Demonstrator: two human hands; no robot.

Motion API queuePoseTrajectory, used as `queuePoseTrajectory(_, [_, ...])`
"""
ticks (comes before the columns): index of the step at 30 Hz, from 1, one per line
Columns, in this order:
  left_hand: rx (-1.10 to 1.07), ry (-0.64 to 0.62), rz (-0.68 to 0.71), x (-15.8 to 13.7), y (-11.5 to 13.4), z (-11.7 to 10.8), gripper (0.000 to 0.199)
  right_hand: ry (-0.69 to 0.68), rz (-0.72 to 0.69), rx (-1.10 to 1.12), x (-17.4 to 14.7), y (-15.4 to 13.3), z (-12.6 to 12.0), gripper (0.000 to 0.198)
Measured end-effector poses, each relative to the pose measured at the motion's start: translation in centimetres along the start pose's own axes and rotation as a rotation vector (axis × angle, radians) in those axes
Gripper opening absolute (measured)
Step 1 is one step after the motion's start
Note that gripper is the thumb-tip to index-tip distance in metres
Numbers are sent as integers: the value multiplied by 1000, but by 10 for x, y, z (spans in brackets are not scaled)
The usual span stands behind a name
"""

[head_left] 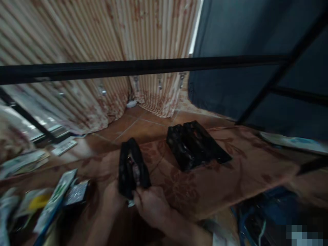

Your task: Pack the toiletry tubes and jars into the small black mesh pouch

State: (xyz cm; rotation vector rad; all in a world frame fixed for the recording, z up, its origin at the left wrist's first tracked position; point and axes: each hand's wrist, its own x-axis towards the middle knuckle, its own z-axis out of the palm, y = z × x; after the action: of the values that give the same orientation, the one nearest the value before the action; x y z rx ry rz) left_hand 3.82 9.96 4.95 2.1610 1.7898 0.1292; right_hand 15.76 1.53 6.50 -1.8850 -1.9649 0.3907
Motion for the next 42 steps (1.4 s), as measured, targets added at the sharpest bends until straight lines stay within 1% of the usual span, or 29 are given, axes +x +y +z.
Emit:
queuePoseTrajectory(1, [-19, 2, -23, -2, -8, -2, 28, -10, -4, -8, 0, 0, 0, 30])
queuePoseTrajectory(3, [-87, -22, 31, -5, -19, -5, 25, -12, -27, -10, 0, 2, 2, 31])
queuePoseTrajectory(6, [-89, -12, -8, -8, -22, -6, 27, 0, -52, -6, 1, 5, 8, 33])
queuePoseTrajectory(8, [-75, 24, -60, -8, -22, -8, 27, 0, -60, -15, 0, 7, 12, 35])
queuePoseTrajectory(10, [-59, 100, -129, -9, -25, -11, 25, 5, -68, -16, -1, 9, 16, 37])
queuePoseTrajectory(12, [-47, 219, -195, -9, -34, -17, 25, 19, -81, -31, -1, 12, 19, 40])
queuePoseTrajectory(16, [6, 476, -264, -7, -65, -33, 30, 37, -91, -62, -1, 17, 25, 44])
queuePoseTrajectory(18, [41, 560, -312, -8, -82, -40, 34, 41, -96, -70, -1, 18, 26, 47])
queuePoseTrajectory(19, [60, 582, -353, -9, -89, -43, 36, 41, -98, -71, -1, 19, 27, 48])
queuePoseTrajectory(21, [99, 569, -451, -11, -101, -46, 39, 38, -102, -65, -1, 19, 28, 49])
queuePoseTrajectory(23, [132, 488, -535, -13, -107, -46, 41, 26, -102, -55, 0, 20, 29, 50])
queuePoseTrajectory(24, [144, 437, -551, -14, -108, -45, 41, 19, -100, -53, 0, 20, 29, 51])
queuePoseTrajectory(27, [177, 310, -497, -15, -107, -38, 43, 16, -98, -57, 1, 20, 30, 50])
queuePoseTrajectory(30, [206, 251, -438, -15, -101, -31, 51, 45, -123, -72, 1, 20, 32, 50])
queuePoseTrajectory(33, [221, 233, -417, -15, -94, -25, 55, 61, -140, -84, 1, 22, 34, 51])
queuePoseTrajectory(42, [180, 218, -276, -16, -58, -4, 45, 61, -133, -97, 3, 23, 37, 51])
